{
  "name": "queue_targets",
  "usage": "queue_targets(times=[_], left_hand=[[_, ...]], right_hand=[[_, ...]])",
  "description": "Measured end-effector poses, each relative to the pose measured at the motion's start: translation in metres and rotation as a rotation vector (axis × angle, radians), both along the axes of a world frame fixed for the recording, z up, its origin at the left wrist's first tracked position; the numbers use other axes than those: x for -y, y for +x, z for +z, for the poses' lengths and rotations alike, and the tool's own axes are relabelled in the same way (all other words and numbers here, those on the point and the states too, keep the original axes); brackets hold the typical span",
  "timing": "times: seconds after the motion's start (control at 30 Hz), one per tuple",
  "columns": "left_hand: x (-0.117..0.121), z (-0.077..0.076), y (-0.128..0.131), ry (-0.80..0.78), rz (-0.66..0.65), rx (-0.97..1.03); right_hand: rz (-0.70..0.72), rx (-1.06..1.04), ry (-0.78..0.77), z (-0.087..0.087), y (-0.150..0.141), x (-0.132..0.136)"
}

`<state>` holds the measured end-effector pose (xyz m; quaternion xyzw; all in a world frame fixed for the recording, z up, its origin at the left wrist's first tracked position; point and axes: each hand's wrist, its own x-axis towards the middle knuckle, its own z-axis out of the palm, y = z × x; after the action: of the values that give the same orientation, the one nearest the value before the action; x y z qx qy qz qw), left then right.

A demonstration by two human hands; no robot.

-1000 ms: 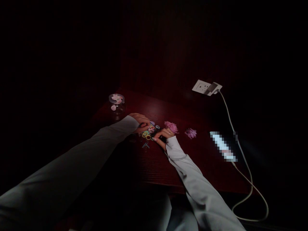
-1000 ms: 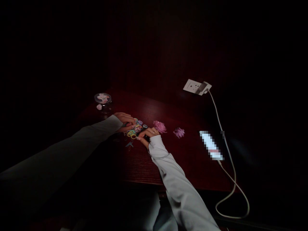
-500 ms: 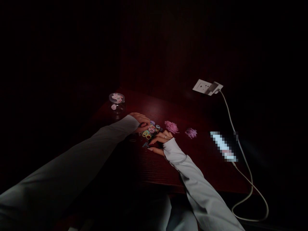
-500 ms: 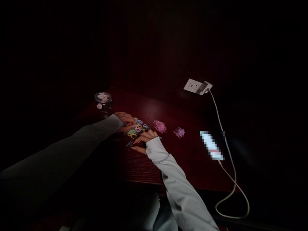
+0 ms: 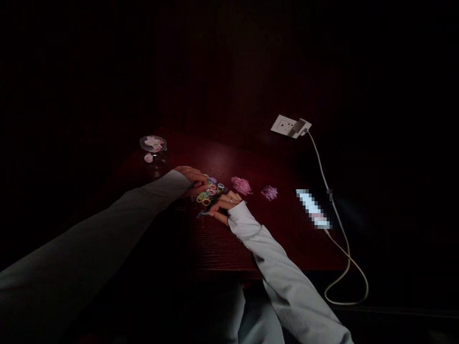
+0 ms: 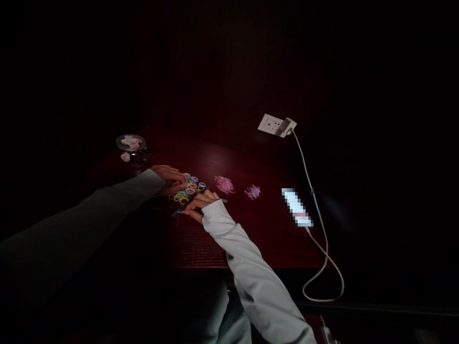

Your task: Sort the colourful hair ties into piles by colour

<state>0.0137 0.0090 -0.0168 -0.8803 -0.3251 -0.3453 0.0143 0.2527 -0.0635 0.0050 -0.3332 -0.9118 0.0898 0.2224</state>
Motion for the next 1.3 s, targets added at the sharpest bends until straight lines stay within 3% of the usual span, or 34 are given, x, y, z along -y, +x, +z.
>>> queue_targets(times=[0.27,0.57,0.77,1.0,1.13,1.3], left_hand=[[-0.005,-0.002,-0.001,-0.031,0.009,-0.012],[0.012,0.017,-0.004,-0.047,-0.020,-0.030],[0.008,0.013,-0.002,-0.053,0.004,-0.020],[0.004,0.008,-0.003,-0.099,-0.001,0.013],[0.010,0.014,-0.005,-0.138,-0.017,0.033],[0.021,0.017,-0.011,-0.159,0.080,0.027]], right_hand=[[-0.038,-0.032,0.004,0.000,0.001,-0.001],[0.015,-0.070,-0.036,0.003,-0.001,0.001],[0.027,-0.071,-0.022,-0.005,-0.003,-0.003],[-0.153,-0.223,-0.110,-0.018,-0.006,-0.005],[-0.307,-0.365,-0.144,-0.015,-0.001,0.008],[-0.404,-0.453,-0.155,-0.015,0.000,0.027]])
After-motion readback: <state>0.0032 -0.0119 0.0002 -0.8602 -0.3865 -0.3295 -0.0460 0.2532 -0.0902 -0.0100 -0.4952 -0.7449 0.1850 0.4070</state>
